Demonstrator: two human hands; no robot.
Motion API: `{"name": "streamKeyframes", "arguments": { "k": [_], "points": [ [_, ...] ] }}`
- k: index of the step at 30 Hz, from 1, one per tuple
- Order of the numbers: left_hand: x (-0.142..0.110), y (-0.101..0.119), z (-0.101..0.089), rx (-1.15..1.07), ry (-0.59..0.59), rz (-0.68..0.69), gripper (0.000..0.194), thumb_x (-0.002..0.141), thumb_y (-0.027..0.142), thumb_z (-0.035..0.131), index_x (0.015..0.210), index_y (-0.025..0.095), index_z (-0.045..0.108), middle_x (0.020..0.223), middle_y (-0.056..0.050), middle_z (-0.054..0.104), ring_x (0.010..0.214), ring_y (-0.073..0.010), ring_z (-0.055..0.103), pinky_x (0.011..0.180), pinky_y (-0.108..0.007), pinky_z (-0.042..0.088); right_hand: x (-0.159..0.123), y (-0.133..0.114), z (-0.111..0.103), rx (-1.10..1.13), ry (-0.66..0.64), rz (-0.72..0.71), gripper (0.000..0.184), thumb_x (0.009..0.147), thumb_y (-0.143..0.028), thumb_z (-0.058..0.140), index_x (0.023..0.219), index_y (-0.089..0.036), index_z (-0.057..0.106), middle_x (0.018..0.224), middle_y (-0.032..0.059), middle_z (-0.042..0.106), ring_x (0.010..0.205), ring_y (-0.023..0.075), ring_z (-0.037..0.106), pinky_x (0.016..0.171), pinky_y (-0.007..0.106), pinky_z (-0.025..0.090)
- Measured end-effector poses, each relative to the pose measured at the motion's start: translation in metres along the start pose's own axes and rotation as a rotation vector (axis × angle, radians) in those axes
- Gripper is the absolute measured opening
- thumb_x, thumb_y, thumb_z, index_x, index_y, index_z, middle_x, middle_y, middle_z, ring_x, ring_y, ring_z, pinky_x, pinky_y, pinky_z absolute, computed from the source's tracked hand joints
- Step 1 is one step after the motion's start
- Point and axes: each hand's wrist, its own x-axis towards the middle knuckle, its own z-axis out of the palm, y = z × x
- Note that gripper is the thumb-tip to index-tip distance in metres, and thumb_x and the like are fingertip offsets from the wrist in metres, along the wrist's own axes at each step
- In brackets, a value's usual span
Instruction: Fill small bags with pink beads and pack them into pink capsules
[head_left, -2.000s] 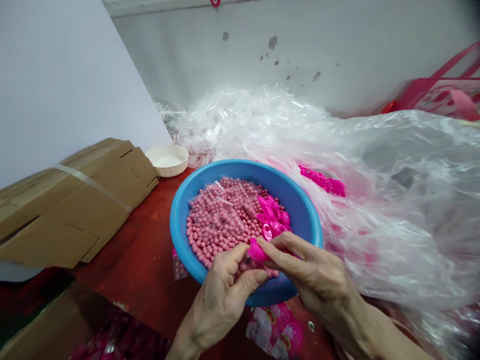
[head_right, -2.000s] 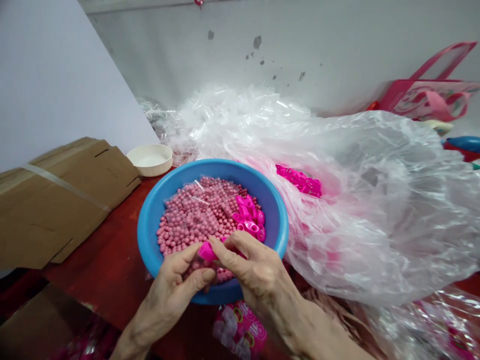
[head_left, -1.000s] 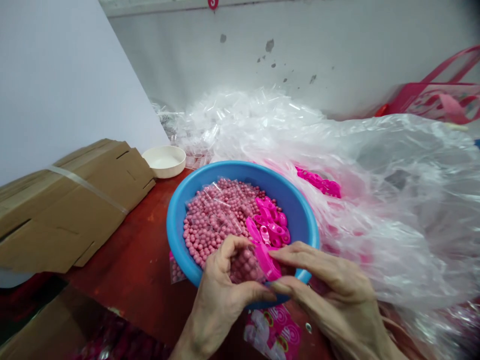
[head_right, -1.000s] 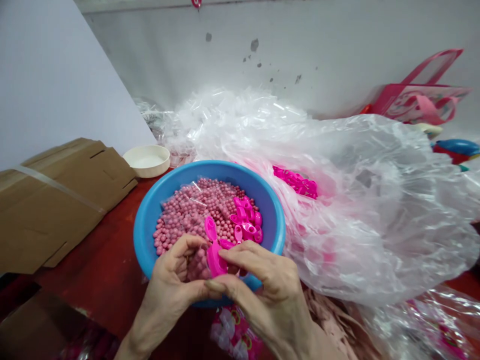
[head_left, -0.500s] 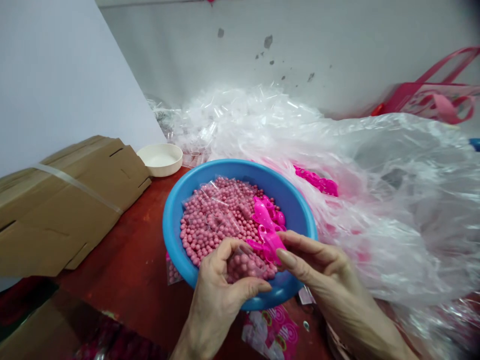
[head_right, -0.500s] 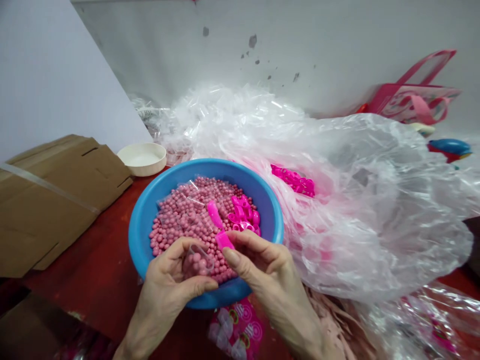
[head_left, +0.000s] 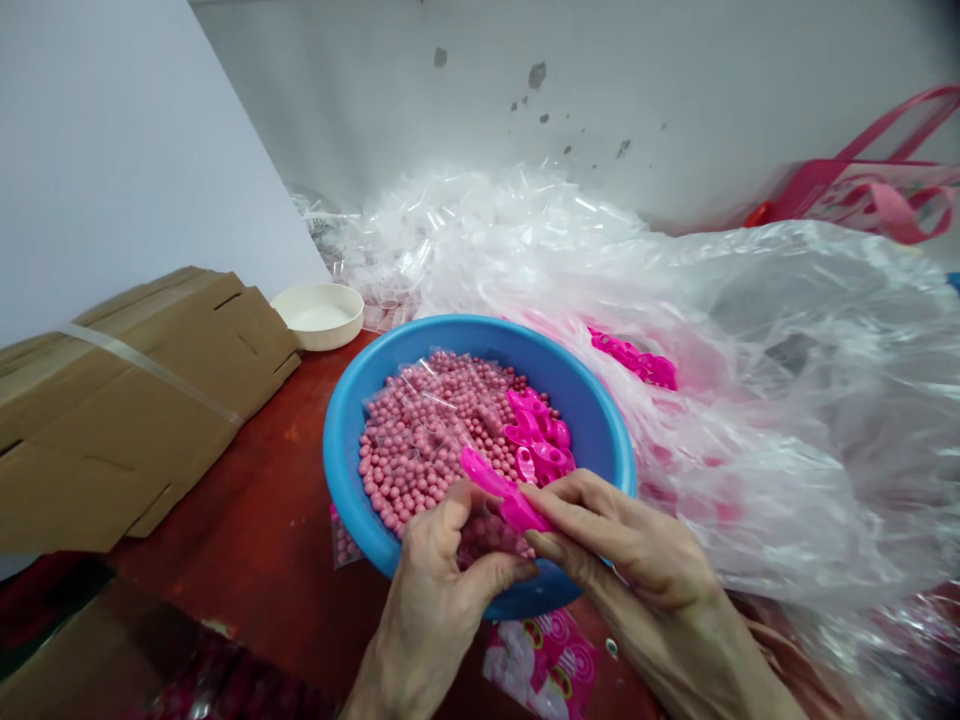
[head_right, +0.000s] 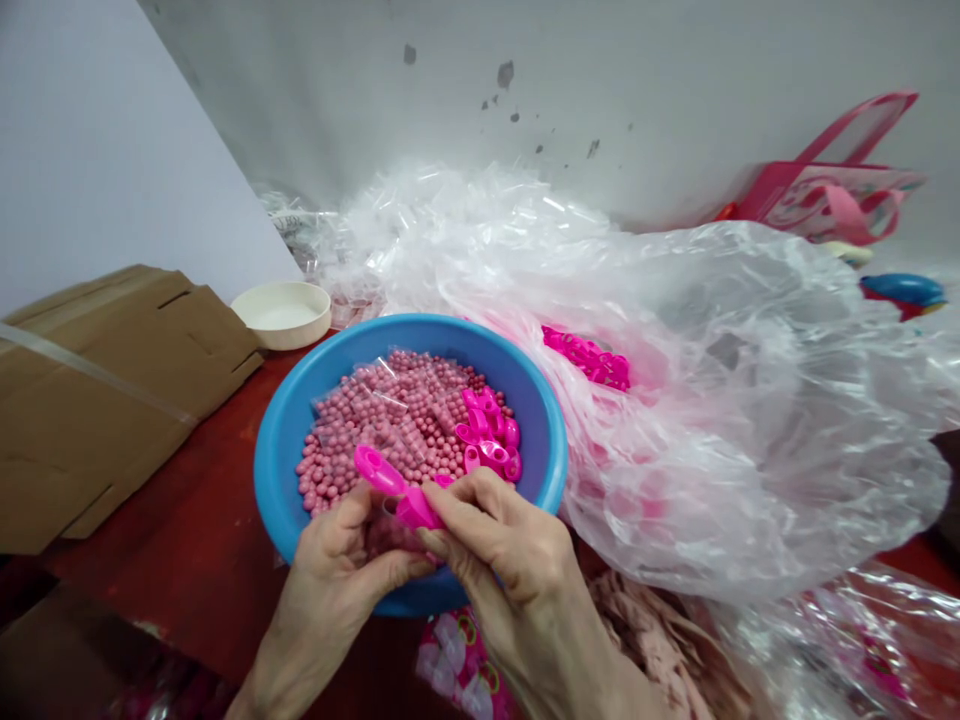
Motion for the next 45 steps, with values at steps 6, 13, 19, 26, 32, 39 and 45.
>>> {"name": "streamKeyframes", "arguments": {
  "k": [6, 13, 19, 26, 32, 39, 45],
  "points": [
    [-0.003, 0.002, -0.001, 0.247, 0.006, 0.003, 0.009, 0.078, 0.021, 0.060, 0.086, 0.018, 0.062, 0.078, -0.004, 0.067, 0.076, -0.0217, 0.062, 0.067, -0.032, 0.050, -0.003, -0.001, -0.002, -0.089, -0.069, -0.125, 0.043, 0.089, -0.005, 0.046, 0.127, -0.024, 0.051, 0.086, 0.0011, 0.053, 0.071, 0.0083, 0.056, 0.060, 0.015, 0.048],
    [-0.005, 0.003, -0.004, 0.363, -0.063, 0.041, 0.015, 0.085, 0.028, 0.054, 0.094, 0.018, 0.063, 0.083, -0.005, 0.067, 0.080, -0.0227, 0.061, 0.071, -0.033, 0.048, -0.010, 0.004, 0.003, -0.091, -0.019, -0.065, 0.043, 0.090, -0.009, 0.046, 0.129, -0.028, 0.049, 0.086, 0.0012, 0.055, 0.073, 0.0103, 0.059, 0.062, 0.016, 0.051],
    [-0.005, 0.003, -0.004, 0.310, -0.082, 0.135, 0.009, 0.084, 0.019, 0.058, 0.090, 0.021, 0.065, 0.078, 0.001, 0.069, 0.071, -0.0164, 0.061, 0.066, -0.025, 0.047, -0.014, 0.005, 0.002, -0.123, -0.012, -0.011, 0.039, 0.091, -0.013, 0.048, 0.124, -0.033, 0.053, 0.085, 0.0012, 0.059, 0.071, 0.0108, 0.061, 0.058, 0.015, 0.052],
    [-0.005, 0.005, -0.007, 0.392, -0.035, 0.157, 0.012, 0.085, 0.021, 0.059, 0.091, 0.025, 0.068, 0.081, 0.001, 0.070, 0.078, -0.0191, 0.061, 0.073, -0.027, 0.046, -0.002, -0.004, -0.008, -0.044, -0.042, -0.017, 0.037, 0.088, -0.008, 0.049, 0.117, -0.029, 0.058, 0.082, -0.0010, 0.057, 0.068, 0.0093, 0.061, 0.060, 0.016, 0.051],
    [-0.010, 0.002, -0.009, 0.408, -0.016, 0.174, 0.024, 0.088, 0.032, 0.054, 0.108, 0.026, 0.065, 0.089, -0.002, 0.071, 0.083, -0.0202, 0.061, 0.077, -0.028, 0.046, -0.004, -0.003, 0.001, -0.048, -0.007, -0.010, 0.038, 0.089, -0.008, 0.048, 0.119, -0.030, 0.056, 0.081, 0.0000, 0.056, 0.068, 0.0106, 0.060, 0.057, 0.018, 0.051],
    [-0.012, 0.004, -0.004, 0.415, 0.052, 0.152, 0.024, 0.090, 0.032, 0.049, 0.107, 0.026, 0.066, 0.087, -0.002, 0.069, 0.079, -0.0193, 0.060, 0.075, -0.028, 0.046, -0.014, 0.002, 0.017, -0.163, 0.079, -0.124, 0.056, 0.087, 0.001, 0.045, 0.136, -0.025, 0.041, 0.093, 0.0056, 0.054, 0.080, 0.0126, 0.057, 0.064, 0.023, 0.054],
    [-0.016, -0.002, -0.002, 0.362, 0.165, 0.101, 0.018, 0.082, 0.034, 0.060, 0.095, 0.024, 0.069, 0.086, -0.004, 0.070, 0.079, -0.0222, 0.061, 0.079, -0.032, 0.048, -0.017, 0.010, 0.024, -0.156, 0.134, -0.158, 0.053, 0.087, 0.000, 0.047, 0.135, -0.024, 0.045, 0.091, 0.0060, 0.055, 0.078, 0.0123, 0.056, 0.060, 0.021, 0.053]
  ]
}}
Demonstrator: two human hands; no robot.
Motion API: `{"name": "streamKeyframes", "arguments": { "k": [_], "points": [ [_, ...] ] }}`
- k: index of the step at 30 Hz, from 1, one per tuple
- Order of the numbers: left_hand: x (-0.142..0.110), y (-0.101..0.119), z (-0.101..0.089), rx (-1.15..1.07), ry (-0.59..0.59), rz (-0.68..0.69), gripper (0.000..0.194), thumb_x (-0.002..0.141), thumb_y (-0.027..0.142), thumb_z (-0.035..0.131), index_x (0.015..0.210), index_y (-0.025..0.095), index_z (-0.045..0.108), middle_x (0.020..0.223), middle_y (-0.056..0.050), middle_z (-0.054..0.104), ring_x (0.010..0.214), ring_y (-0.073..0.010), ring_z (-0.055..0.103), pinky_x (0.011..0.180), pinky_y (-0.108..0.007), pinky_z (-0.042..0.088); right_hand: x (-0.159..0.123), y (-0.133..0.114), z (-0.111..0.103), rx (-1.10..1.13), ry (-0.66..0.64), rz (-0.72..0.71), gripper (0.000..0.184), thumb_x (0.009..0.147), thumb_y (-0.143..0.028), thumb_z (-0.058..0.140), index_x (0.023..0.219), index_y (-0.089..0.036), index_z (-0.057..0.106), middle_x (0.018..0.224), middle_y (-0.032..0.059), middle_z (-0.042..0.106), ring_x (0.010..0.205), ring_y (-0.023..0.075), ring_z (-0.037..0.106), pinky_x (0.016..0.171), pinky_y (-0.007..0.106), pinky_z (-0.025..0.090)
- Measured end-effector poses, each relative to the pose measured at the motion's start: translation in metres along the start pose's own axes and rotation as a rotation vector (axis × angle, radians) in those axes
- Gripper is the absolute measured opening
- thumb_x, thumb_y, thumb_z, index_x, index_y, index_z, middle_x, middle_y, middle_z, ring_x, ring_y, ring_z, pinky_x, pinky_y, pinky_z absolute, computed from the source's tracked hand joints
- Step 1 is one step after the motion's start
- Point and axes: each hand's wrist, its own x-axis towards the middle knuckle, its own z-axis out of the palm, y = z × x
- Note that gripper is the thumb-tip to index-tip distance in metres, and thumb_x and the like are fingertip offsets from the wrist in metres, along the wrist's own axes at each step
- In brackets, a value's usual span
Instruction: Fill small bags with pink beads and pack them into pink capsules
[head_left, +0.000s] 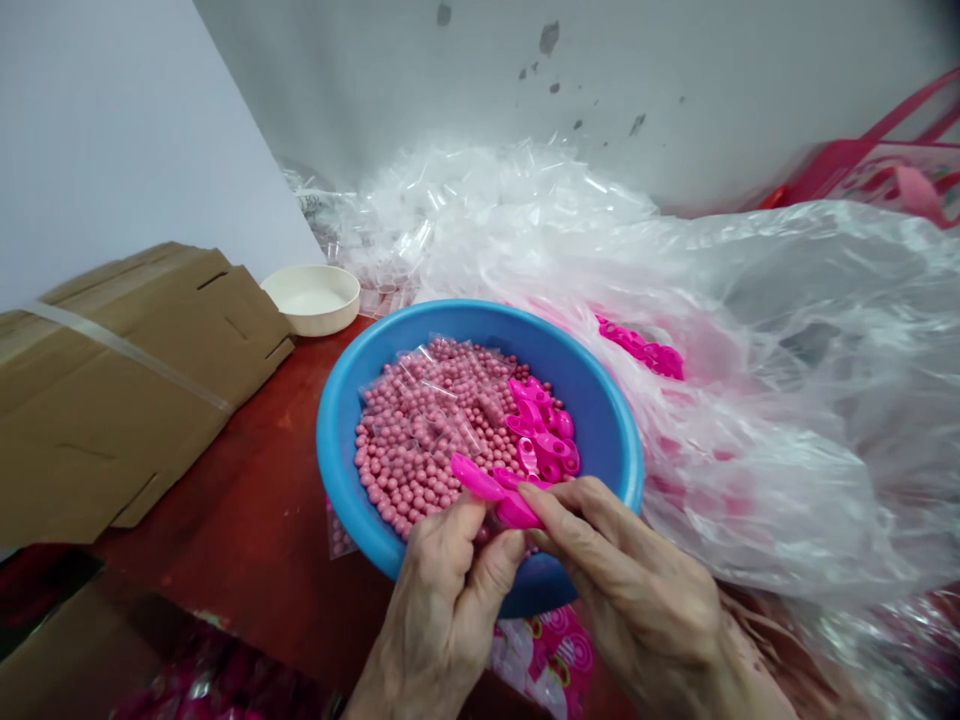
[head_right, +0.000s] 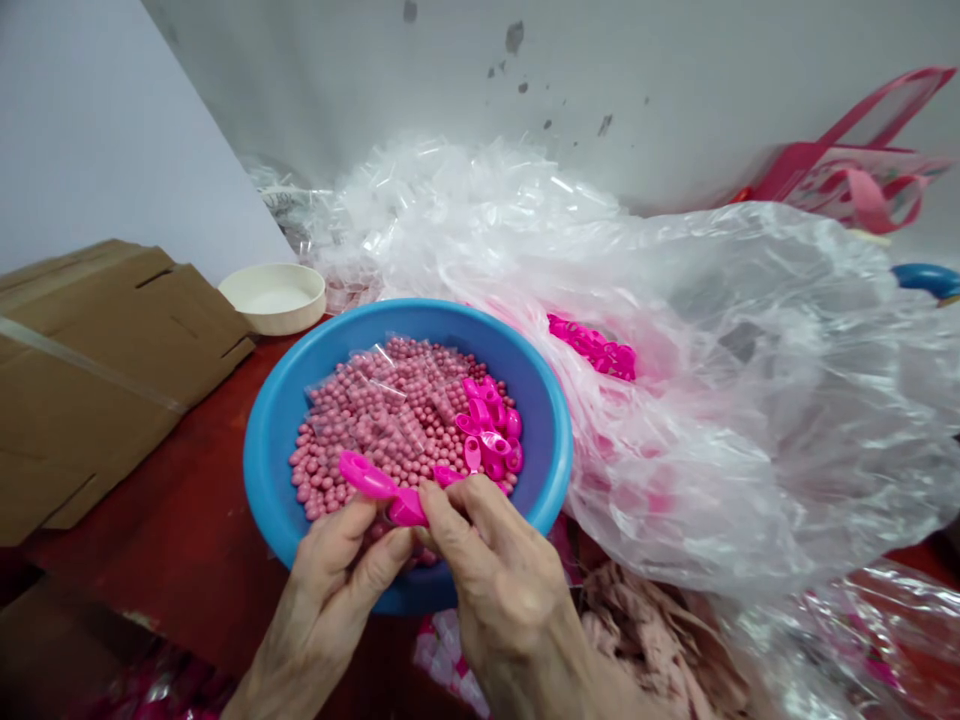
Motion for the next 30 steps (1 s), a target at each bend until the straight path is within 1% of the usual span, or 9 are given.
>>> {"name": "streamKeyframes", "arguments": {
  "k": [6, 9, 15, 17, 20, 23, 25, 27, 30],
  "points": [
    [-0.006, -0.006, 0.005, -0.041, 0.115, -0.018, 0.024, 0.079, 0.029, 0.063, 0.103, 0.025, 0.067, 0.102, -0.005, 0.070, 0.090, -0.0239, 0.061, 0.088, -0.035, 0.045, -0.003, 0.003, 0.001, -0.022, -0.017, -0.005, 0.052, 0.090, -0.004, 0.042, 0.138, -0.023, 0.040, 0.089, 0.0067, 0.056, 0.077, 0.0141, 0.057, 0.060, 0.024, 0.054],
    [-0.004, -0.007, 0.003, -0.013, 0.047, 0.012, 0.029, 0.078, 0.030, 0.065, 0.107, 0.026, 0.066, 0.101, -0.005, 0.070, 0.090, -0.0239, 0.062, 0.085, -0.033, 0.046, -0.004, 0.000, -0.001, -0.074, -0.043, 0.008, 0.053, 0.091, -0.005, 0.040, 0.141, -0.022, 0.036, 0.092, 0.0078, 0.057, 0.081, 0.0156, 0.059, 0.064, 0.025, 0.055],
    [0.010, 0.002, -0.003, 0.091, -0.173, 0.030, 0.017, 0.078, 0.017, 0.060, 0.092, 0.025, 0.068, 0.088, -0.002, 0.071, 0.082, -0.0220, 0.062, 0.077, -0.032, 0.046, -0.002, -0.006, -0.003, -0.236, -0.089, -0.030, 0.050, 0.092, -0.006, 0.034, 0.141, -0.017, 0.034, 0.090, 0.0091, 0.056, 0.082, 0.0179, 0.057, 0.065, 0.027, 0.055],
    [0.012, 0.005, -0.003, 0.059, -0.177, 0.013, 0.015, 0.079, 0.016, 0.058, 0.088, 0.024, 0.067, 0.086, -0.002, 0.071, 0.081, -0.0214, 0.061, 0.075, -0.031, 0.045, 0.000, -0.005, -0.004, -0.215, -0.117, -0.036, 0.047, 0.092, -0.006, 0.035, 0.139, -0.015, 0.036, 0.090, 0.0094, 0.056, 0.080, 0.0165, 0.057, 0.064, 0.025, 0.054],
    [0.012, 0.007, -0.003, -0.020, -0.182, -0.020, 0.011, 0.080, 0.017, 0.057, 0.080, 0.023, 0.066, 0.080, 0.000, 0.069, 0.077, -0.0196, 0.060, 0.073, -0.030, 0.046, 0.002, -0.001, -0.006, -0.156, -0.197, -0.025, 0.046, 0.091, -0.007, 0.041, 0.136, -0.017, 0.038, 0.085, 0.0053, 0.054, 0.072, 0.0128, 0.056, 0.059, 0.020, 0.052],
    [0.012, 0.007, -0.004, -0.137, -0.182, -0.089, 0.008, 0.081, 0.020, 0.059, 0.079, 0.022, 0.066, 0.079, 0.000, 0.067, 0.078, -0.0186, 0.060, 0.076, -0.030, 0.047, 0.004, 0.002, -0.004, -0.105, -0.205, -0.009, 0.050, 0.091, -0.011, 0.042, 0.139, -0.019, 0.035, 0.085, 0.0045, 0.055, 0.070, 0.0133, 0.058, 0.058, 0.021, 0.053],
    [0.013, 0.008, -0.005, -0.264, -0.191, -0.160, 0.010, 0.084, 0.022, 0.058, 0.089, 0.023, 0.067, 0.089, 0.000, 0.068, 0.085, -0.0182, 0.061, 0.082, -0.029, 0.049, 0.008, 0.000, -0.003, -0.075, -0.209, 0.002, 0.053, 0.091, -0.013, 0.041, 0.142, -0.018, 0.030, 0.093, 0.0075, 0.058, 0.077, 0.0154, 0.061, 0.060, 0.022, 0.055],
    [0.014, 0.008, -0.006, -0.443, -0.224, -0.214, 0.020, 0.087, 0.024, 0.058, 0.105, 0.026, 0.065, 0.104, 0.001, 0.068, 0.097, -0.0165, 0.061, 0.088, -0.025, 0.048, 0.015, -0.003, -0.006, -0.072, -0.219, 0.017, 0.054, 0.092, -0.016, 0.041, 0.144, -0.018, 0.027, 0.100, 0.0101, 0.060, 0.085, 0.0181, 0.063, 0.065, 0.023, 0.058],
    [0.016, 0.004, -0.009, -0.717, -0.266, -0.220, 0.027, 0.087, 0.027, 0.061, 0.113, 0.032, 0.063, 0.113, 0.004, 0.069, 0.107, -0.0128, 0.060, 0.091, -0.016, 0.045, 0.030, -0.011, -0.016, -0.123, -0.250, 0.015, 0.047, 0.093, -0.022, 0.044, 0.139, -0.019, 0.037, 0.108, 0.0121, 0.063, 0.097, 0.0232, 0.064, 0.077, 0.031, 0.059]
  ]
}}
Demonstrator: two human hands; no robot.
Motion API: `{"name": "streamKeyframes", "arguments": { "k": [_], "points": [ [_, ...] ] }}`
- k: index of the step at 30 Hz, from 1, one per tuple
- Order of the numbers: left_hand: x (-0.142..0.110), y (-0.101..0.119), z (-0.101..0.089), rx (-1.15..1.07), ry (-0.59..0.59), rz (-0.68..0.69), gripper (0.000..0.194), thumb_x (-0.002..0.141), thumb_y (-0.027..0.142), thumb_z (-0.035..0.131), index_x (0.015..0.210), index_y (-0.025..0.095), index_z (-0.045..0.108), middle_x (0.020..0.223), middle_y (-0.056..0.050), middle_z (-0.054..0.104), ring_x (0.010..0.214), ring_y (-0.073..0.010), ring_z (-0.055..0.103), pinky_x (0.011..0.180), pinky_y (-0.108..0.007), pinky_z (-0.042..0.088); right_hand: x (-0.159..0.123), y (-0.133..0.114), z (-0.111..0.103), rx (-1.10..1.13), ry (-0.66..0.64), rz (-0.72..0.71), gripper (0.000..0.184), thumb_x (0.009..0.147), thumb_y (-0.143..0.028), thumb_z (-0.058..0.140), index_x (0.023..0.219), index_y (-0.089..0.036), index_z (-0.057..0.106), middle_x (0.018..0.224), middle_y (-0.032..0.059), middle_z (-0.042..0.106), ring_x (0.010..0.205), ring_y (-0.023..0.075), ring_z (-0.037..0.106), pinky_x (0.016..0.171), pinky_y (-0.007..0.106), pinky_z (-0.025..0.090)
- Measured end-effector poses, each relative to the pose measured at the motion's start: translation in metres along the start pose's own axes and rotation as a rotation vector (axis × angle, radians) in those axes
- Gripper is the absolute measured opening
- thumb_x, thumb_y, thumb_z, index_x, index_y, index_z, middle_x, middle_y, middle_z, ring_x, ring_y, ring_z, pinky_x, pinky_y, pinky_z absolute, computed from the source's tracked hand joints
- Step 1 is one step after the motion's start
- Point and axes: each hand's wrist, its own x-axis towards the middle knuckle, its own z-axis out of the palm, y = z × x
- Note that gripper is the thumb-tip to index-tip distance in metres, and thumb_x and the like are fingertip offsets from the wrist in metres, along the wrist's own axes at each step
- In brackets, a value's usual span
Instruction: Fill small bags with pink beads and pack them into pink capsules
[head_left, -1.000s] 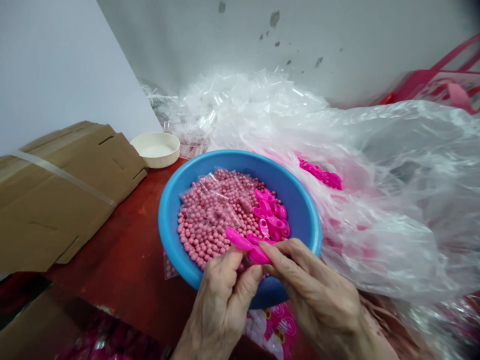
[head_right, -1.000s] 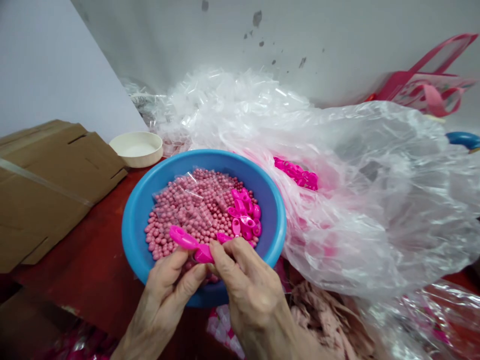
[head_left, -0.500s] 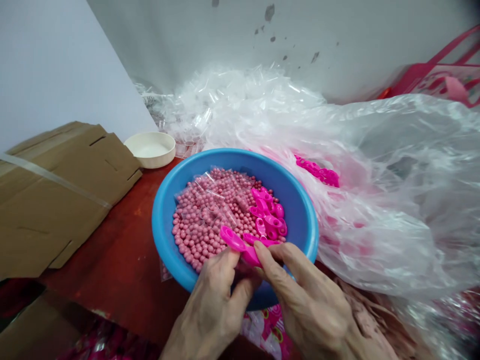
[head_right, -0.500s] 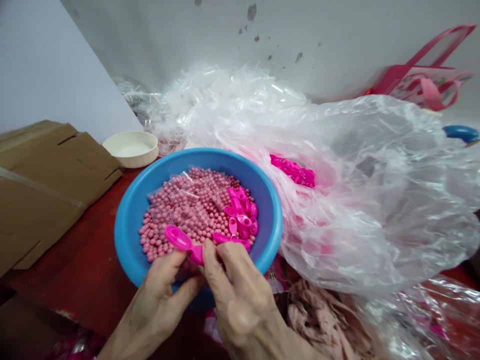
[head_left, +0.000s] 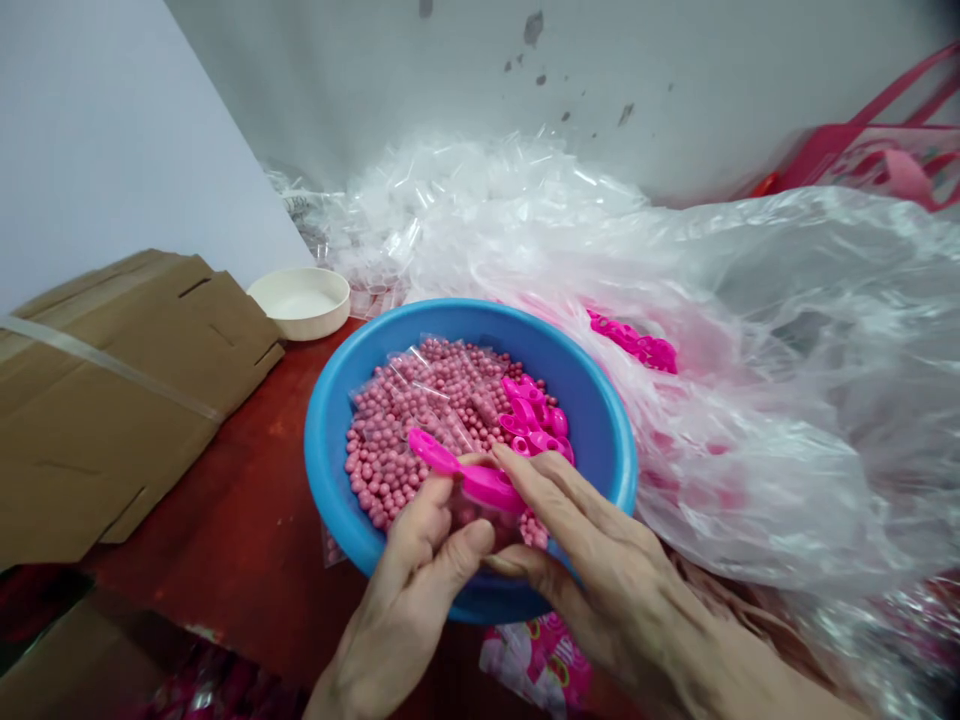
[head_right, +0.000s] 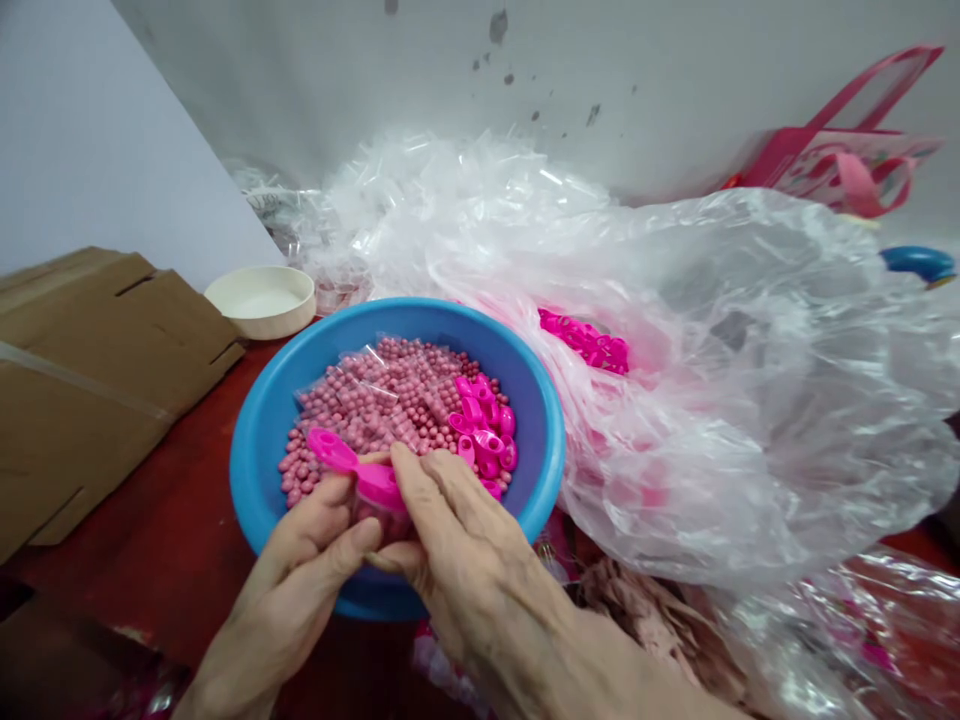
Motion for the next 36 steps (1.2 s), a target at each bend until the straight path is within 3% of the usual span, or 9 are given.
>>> {"name": "streamKeyframes", "arguments": {
  "k": [3, 7, 9, 13, 17, 22, 26, 30, 36],
  "points": [
    [0.000, -0.004, -0.006, -0.125, 0.044, -0.032, 0.028, 0.083, 0.029, 0.066, 0.112, 0.031, 0.066, 0.113, 0.004, 0.071, 0.108, -0.0137, 0.062, 0.087, -0.015, 0.048, 0.006, -0.002, -0.009, -0.043, -0.035, -0.023, 0.041, 0.094, -0.028, 0.043, 0.133, -0.016, 0.045, 0.113, 0.0144, 0.063, 0.104, 0.0254, 0.062, 0.084, 0.035, 0.057],
    [-0.002, -0.012, -0.012, -0.112, 0.210, -0.081, 0.035, 0.080, 0.030, 0.070, 0.115, 0.030, 0.065, 0.124, 0.004, 0.065, 0.115, -0.0157, 0.058, 0.088, -0.015, 0.048, 0.002, 0.003, 0.003, -0.089, 0.031, -0.065, 0.039, 0.095, -0.030, 0.041, 0.128, -0.009, 0.047, 0.106, 0.0159, 0.065, 0.101, 0.0246, 0.063, 0.083, 0.034, 0.057],
    [-0.002, -0.013, -0.011, -0.085, 0.194, -0.071, 0.035, 0.081, 0.031, 0.068, 0.116, 0.032, 0.064, 0.127, 0.005, 0.063, 0.116, -0.0166, 0.056, 0.086, -0.015, 0.049, -0.003, 0.005, 0.014, -0.106, 0.090, -0.102, 0.039, 0.096, -0.028, 0.039, 0.127, -0.004, 0.045, 0.102, 0.0173, 0.065, 0.095, 0.0234, 0.064, 0.080, 0.032, 0.058],
    [-0.001, -0.008, -0.003, -0.059, 0.020, 0.001, 0.034, 0.086, 0.031, 0.062, 0.119, 0.033, 0.062, 0.124, 0.004, 0.065, 0.116, -0.0187, 0.056, 0.085, -0.018, 0.052, -0.009, 0.008, 0.031, -0.158, 0.166, -0.108, 0.040, 0.094, -0.024, 0.043, 0.126, 0.000, 0.044, 0.096, 0.0192, 0.066, 0.091, 0.0245, 0.063, 0.078, 0.034, 0.058],
    [0.001, -0.001, 0.003, -0.066, 0.019, 0.040, 0.039, 0.089, 0.027, 0.058, 0.128, 0.034, 0.054, 0.127, 0.003, 0.062, 0.122, -0.0178, 0.050, 0.096, -0.021, 0.046, -0.007, 0.009, 0.033, -0.139, 0.258, -0.150, 0.037, 0.094, -0.024, 0.042, 0.124, -0.002, 0.045, 0.091, 0.0157, 0.067, 0.088, 0.0233, 0.063, 0.076, 0.033, 0.058],
    [0.005, 0.002, 0.006, -0.147, 0.092, 0.049, 0.042, 0.088, 0.023, 0.060, 0.129, 0.030, 0.054, 0.129, 0.000, 0.061, 0.124, -0.0195, 0.050, 0.101, -0.024, 0.041, -0.003, 0.004, 0.026, -0.155, 0.081, -0.061, 0.046, 0.093, -0.036, 0.042, 0.124, -0.002, 0.041, 0.108, 0.0209, 0.061, 0.101, 0.0287, 0.059, 0.082, 0.041, 0.055],
    [0.007, 0.003, 0.006, -0.188, 0.065, 0.043, 0.041, 0.088, 0.020, 0.060, 0.127, 0.031, 0.056, 0.123, -0.001, 0.065, 0.119, -0.0191, 0.055, 0.097, -0.024, 0.045, 0.005, 0.000, 0.022, -0.212, 0.054, -0.044, 0.035, 0.083, -0.036, 0.057, 0.103, -0.008, 0.051, 0.087, 0.0140, 0.062, 0.081, 0.0286, 0.060, 0.071, 0.044, 0.055],
    [0.007, 0.000, 0.007, -0.171, 0.055, 0.126, 0.037, 0.088, 0.018, 0.060, 0.122, 0.032, 0.060, 0.121, 0.001, 0.066, 0.117, -0.0175, 0.056, 0.098, -0.023, 0.043, 0.015, 0.001, 0.017, -0.330, 0.041, -0.162, 0.016, 0.079, -0.026, 0.054, 0.080, -0.010, 0.055, 0.068, 0.0089, 0.058, 0.065, 0.0254, 0.056, 0.059, 0.042, 0.052],
    [0.006, -0.005, 0.007, -0.140, -0.005, 0.151, 0.032, 0.088, 0.019, 0.058, 0.119, 0.027, 0.060, 0.118, -0.002, 0.067, 0.111, -0.0198, 0.059, 0.090, -0.024, 0.048, 0.017, 0.005, 0.018, -0.468, 0.088, -0.340, 0.020, 0.075, -0.030, 0.056, 0.067, -0.012, 0.060, 0.054, 0.0054, 0.053, 0.045, 0.0210, 0.048, 0.040, 0.036, 0.043]
  ]
}}
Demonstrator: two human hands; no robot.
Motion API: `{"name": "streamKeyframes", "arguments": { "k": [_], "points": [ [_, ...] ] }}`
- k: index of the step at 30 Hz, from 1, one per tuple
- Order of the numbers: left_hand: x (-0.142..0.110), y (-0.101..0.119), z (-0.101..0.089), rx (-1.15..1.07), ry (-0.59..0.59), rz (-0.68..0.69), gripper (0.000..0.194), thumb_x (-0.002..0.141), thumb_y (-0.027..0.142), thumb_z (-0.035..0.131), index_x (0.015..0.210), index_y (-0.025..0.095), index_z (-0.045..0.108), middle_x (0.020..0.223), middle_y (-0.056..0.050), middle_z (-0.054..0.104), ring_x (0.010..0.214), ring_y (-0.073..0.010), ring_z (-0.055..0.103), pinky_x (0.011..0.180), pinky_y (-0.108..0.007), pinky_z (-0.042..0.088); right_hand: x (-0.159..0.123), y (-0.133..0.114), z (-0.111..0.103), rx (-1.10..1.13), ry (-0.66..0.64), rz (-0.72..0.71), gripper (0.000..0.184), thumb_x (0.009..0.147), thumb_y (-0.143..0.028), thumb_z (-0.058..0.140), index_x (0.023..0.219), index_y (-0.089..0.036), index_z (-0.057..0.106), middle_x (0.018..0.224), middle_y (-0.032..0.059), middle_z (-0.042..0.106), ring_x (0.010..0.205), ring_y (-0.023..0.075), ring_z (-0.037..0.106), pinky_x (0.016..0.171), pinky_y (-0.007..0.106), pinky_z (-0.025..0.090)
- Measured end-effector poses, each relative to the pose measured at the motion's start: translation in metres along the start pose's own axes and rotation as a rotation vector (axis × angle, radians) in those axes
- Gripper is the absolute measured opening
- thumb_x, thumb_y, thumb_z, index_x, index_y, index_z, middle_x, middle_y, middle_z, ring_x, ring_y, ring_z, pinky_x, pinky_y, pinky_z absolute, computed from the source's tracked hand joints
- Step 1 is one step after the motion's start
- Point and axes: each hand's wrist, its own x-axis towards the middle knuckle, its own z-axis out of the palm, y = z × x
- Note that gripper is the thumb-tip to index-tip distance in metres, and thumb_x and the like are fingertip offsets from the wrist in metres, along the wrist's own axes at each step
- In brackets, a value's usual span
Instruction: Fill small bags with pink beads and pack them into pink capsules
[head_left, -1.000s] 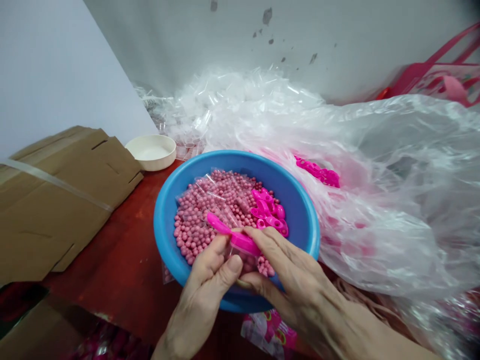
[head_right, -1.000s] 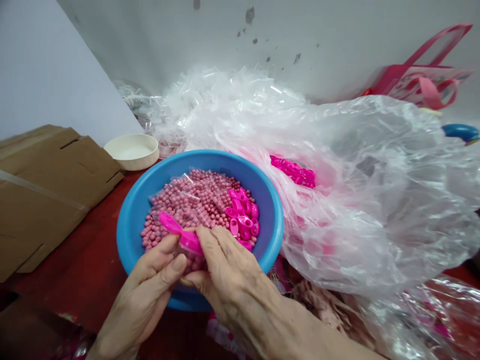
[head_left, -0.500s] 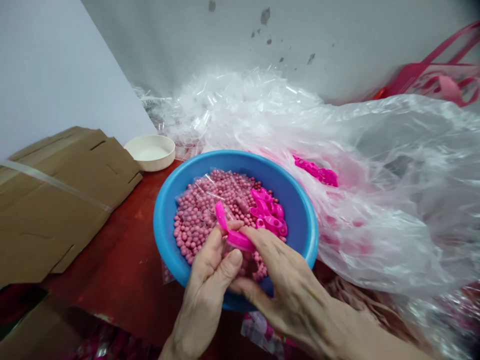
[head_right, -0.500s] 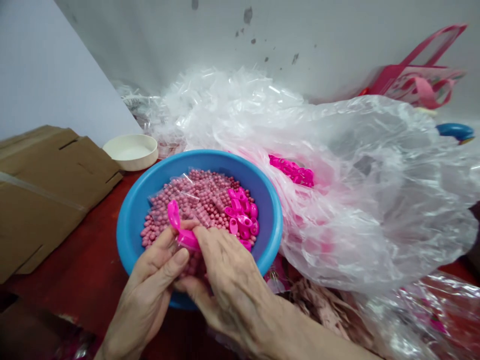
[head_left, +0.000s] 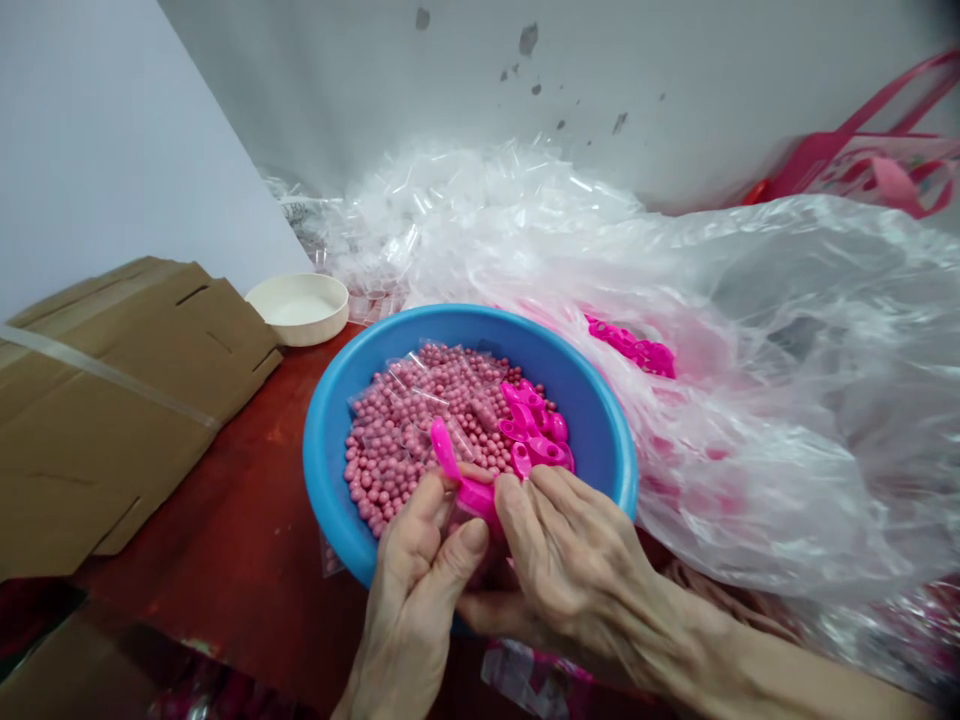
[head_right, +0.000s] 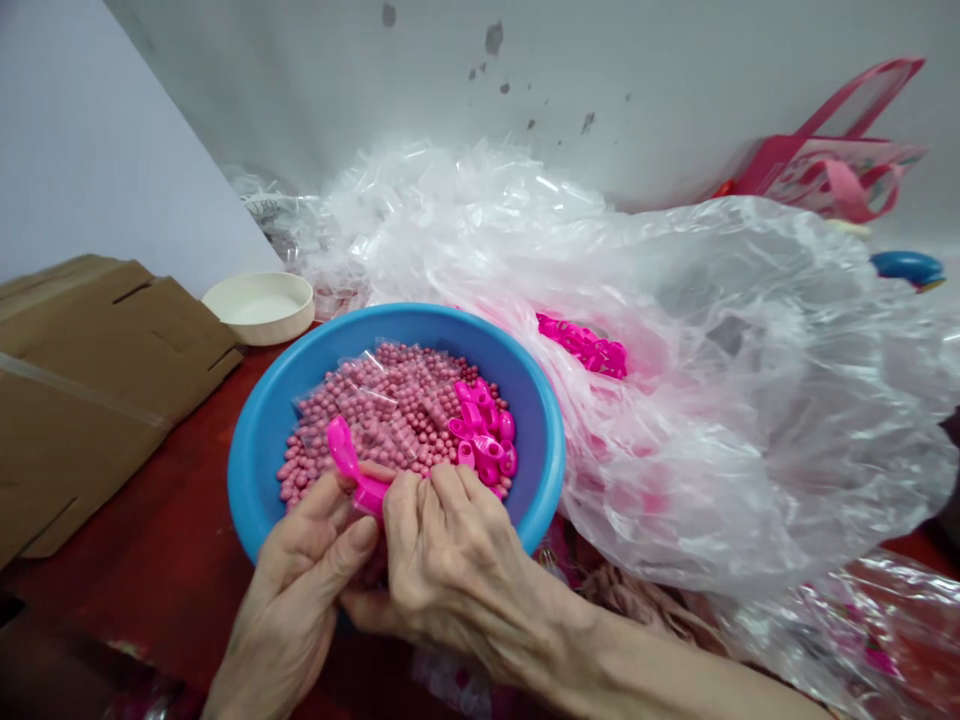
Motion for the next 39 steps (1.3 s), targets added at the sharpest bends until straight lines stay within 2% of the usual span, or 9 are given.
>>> {"name": "streamKeyframes", "arguments": {
  "k": [8, 15, 20, 23, 25, 27, 31, 35, 39],
  "points": [
    [0.004, 0.003, 0.000, 0.070, 0.019, -0.088, 0.033, 0.089, 0.021, 0.057, 0.122, 0.025, 0.057, 0.109, -0.004, 0.068, 0.105, -0.0203, 0.061, 0.080, -0.023, 0.052, -0.007, -0.009, 0.011, -0.032, 0.059, 0.052, 0.026, 0.070, -0.028, 0.059, 0.070, -0.003, 0.064, 0.050, 0.0113, 0.055, 0.041, 0.0243, 0.049, 0.033, 0.037, 0.040],
    [0.001, 0.007, -0.004, -0.004, 0.121, -0.085, 0.029, 0.083, 0.029, 0.065, 0.112, 0.024, 0.066, 0.111, -0.004, 0.070, 0.116, -0.0209, 0.055, 0.092, -0.024, 0.046, -0.011, 0.006, 0.016, 0.213, 0.108, 0.117, 0.034, 0.078, -0.037, 0.060, 0.090, -0.006, 0.055, 0.067, 0.0090, 0.060, 0.059, 0.0221, 0.058, 0.053, 0.035, 0.052],
    [0.004, 0.017, -0.006, -0.166, 0.092, -0.229, 0.022, 0.063, 0.019, 0.083, 0.084, 0.021, 0.075, 0.077, -0.001, 0.074, 0.074, -0.0136, 0.068, 0.064, -0.017, 0.052, -0.018, 0.016, 0.007, 0.344, 0.056, 0.135, 0.070, 0.075, -0.056, 0.065, 0.118, -0.003, 0.048, 0.090, 0.0135, 0.064, 0.083, 0.0262, 0.062, 0.074, 0.039, 0.054],
    [0.007, 0.018, 0.001, -0.144, 0.085, -0.174, 0.032, 0.056, 0.013, 0.086, 0.085, 0.018, 0.074, 0.069, 0.001, 0.070, 0.057, -0.0086, 0.062, 0.051, -0.014, 0.047, -0.026, 0.013, -0.002, 0.482, -0.007, 0.309, 0.091, 0.072, -0.068, 0.058, 0.136, -0.009, 0.035, 0.117, 0.0190, 0.057, 0.109, 0.0317, 0.055, 0.087, 0.045, 0.051],
    [0.006, 0.016, 0.009, -0.099, 0.071, -0.117, 0.035, 0.055, 0.011, 0.086, 0.087, 0.017, 0.073, 0.068, 0.002, 0.069, 0.057, -0.0075, 0.060, 0.053, -0.013, 0.047, -0.031, 0.006, -0.008, 0.611, 0.072, 0.415, 0.084, 0.076, -0.065, 0.055, 0.140, -0.016, 0.031, 0.123, 0.0165, 0.055, 0.115, 0.0295, 0.052, 0.091, 0.045, 0.048],
    [0.003, 0.013, 0.016, -0.058, 0.051, -0.068, 0.032, 0.058, 0.010, 0.084, 0.086, 0.017, 0.072, 0.070, 0.002, 0.068, 0.060, -0.0066, 0.059, 0.057, -0.012, 0.048, -0.034, -0.001, -0.012, 0.704, 0.224, 0.451, 0.057, 0.086, -0.050, 0.054, 0.134, -0.023, 0.040, 0.115, 0.0100, 0.059, 0.107, 0.0230, 0.056, 0.090, 0.037, 0.049],
    [-0.010, 0.008, 0.029, 0.026, -0.008, -0.031, 0.031, 0.062, 0.011, 0.081, 0.090, 0.020, 0.071, 0.074, 0.003, 0.068, 0.062, -0.0063, 0.058, 0.056, -0.012, 0.046, -0.033, -0.012, -0.026, 0.901, 0.432, 0.618, 0.016, 0.093, -0.030, 0.048, 0.103, -0.024, 0.059, 0.086, 0.0020, 0.062, 0.076, 0.0153, 0.062, 0.066, 0.024, 0.053],
    [-0.020, 0.006, 0.037, 0.261, 0.023, 0.002, 0.028, 0.073, 0.023, 0.075, 0.100, 0.019, 0.069, 0.064, 0.003, 0.066, 0.053, -0.0075, 0.055, 0.050, -0.014, 0.044, -0.033, -0.009, -0.042, 0.904, 0.301, 0.739, 0.014, 0.094, -0.027, 0.044, 0.091, -0.023, 0.057, 0.070, -0.0014, 0.059, 0.058, 0.0132, 0.059, 0.049, 0.021, 0.051],
    [-0.026, -0.002, 0.044, 0.361, 0.103, 0.111, 0.046, 0.075, 0.028, 0.072, 0.120, 0.022, 0.063, 0.103, -0.007, 0.071, 0.092, -0.0221, 0.064, 0.082, -0.026, 0.051, -0.042, -0.003, -0.049, 0.376, 0.117, 0.445, 0.023, 0.096, -0.021, 0.037, 0.107, -0.022, 0.057, 0.089, 0.0044, 0.065, 0.075, 0.0156, 0.064, 0.060, 0.025, 0.055]
  ]
}}
